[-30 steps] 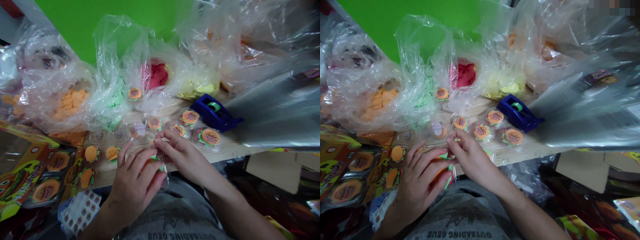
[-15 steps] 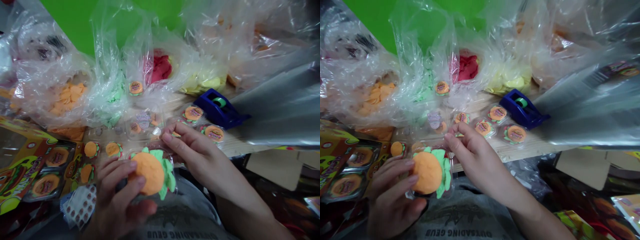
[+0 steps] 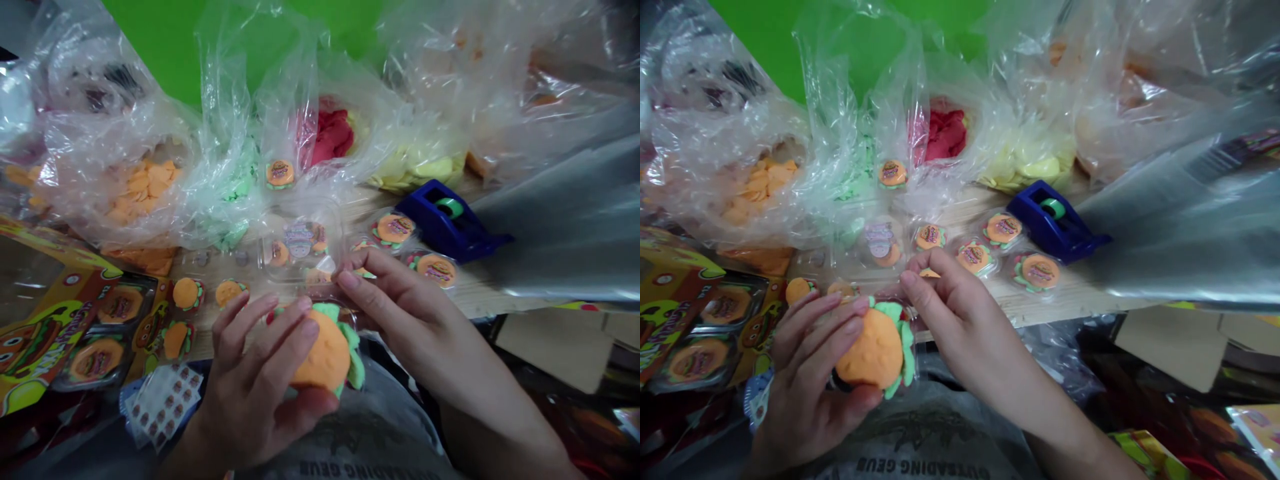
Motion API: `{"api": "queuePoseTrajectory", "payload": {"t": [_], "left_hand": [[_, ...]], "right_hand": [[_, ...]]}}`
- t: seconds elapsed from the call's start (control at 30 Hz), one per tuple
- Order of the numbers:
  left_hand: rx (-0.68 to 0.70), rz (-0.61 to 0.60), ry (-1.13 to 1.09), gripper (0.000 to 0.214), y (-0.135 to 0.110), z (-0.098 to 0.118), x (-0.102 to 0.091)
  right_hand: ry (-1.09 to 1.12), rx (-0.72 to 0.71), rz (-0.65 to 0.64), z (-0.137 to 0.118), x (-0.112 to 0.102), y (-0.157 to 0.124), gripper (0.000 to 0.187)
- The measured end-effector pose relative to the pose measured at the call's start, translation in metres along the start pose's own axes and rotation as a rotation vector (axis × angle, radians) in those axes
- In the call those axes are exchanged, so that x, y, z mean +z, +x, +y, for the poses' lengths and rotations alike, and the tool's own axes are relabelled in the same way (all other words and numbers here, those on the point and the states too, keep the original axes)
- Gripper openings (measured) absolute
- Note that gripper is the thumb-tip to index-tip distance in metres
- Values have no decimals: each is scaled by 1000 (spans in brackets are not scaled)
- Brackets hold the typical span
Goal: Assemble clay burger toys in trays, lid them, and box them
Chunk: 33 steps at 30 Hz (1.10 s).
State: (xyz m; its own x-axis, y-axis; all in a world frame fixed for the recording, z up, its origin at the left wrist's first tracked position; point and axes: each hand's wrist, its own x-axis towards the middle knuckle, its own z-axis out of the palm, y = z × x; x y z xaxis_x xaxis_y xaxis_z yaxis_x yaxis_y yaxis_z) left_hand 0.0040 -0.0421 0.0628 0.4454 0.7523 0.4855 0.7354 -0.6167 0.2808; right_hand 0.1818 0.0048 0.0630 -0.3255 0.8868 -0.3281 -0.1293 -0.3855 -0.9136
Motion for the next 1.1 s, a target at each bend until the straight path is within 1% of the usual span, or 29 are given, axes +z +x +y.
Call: {"api": "queuePoseTrajectory", "payload": {"t": [0.13, 0.2, 0.27, 0.33, 0.4, 0.53, 0.67, 0.87, 1.0, 1.07, 1.1], "left_hand": [[27, -2, 81, 29, -1, 0, -1], [30, -38, 60, 34, -2, -2, -1], [29, -62, -9, 38, -3, -4, -1], [21, -20, -78, 37, -4, -6, 0], [9, 11, -96, 36, -3, -6, 1], [24, -67, -47, 33, -2, -7, 1], [34, -100, -64, 33, -1, -6, -1], [-6, -97, -52, 32, 0, -6, -1], [9, -138, -40, 36, 2, -7, -2], [0, -123, -73, 41, 0, -7, -3], [-11, -95, -105, 46, -2, -6, -3]], "right_hand": [[35, 20, -21, 2, 0, 0, 16], [61, 34, -27, 3, 1, 1, 17], [85, 36, -24, 3, 1, 0, 15], [93, 36, -23, 2, 2, 0, 15], [71, 30, -23, 1, 3, -1, 16], [19, 16, -7, 2, 1, 0, 17], [34, -11, -13, 3, 2, 1, 15], [0, 4, -18, 1, 5, 1, 16], [-29, -24, 10, 2, 3, 1, 15], [-39, -22, 13, 2, 2, 0, 15], [-33, -15, 9, 1, 2, -1, 16]]}}
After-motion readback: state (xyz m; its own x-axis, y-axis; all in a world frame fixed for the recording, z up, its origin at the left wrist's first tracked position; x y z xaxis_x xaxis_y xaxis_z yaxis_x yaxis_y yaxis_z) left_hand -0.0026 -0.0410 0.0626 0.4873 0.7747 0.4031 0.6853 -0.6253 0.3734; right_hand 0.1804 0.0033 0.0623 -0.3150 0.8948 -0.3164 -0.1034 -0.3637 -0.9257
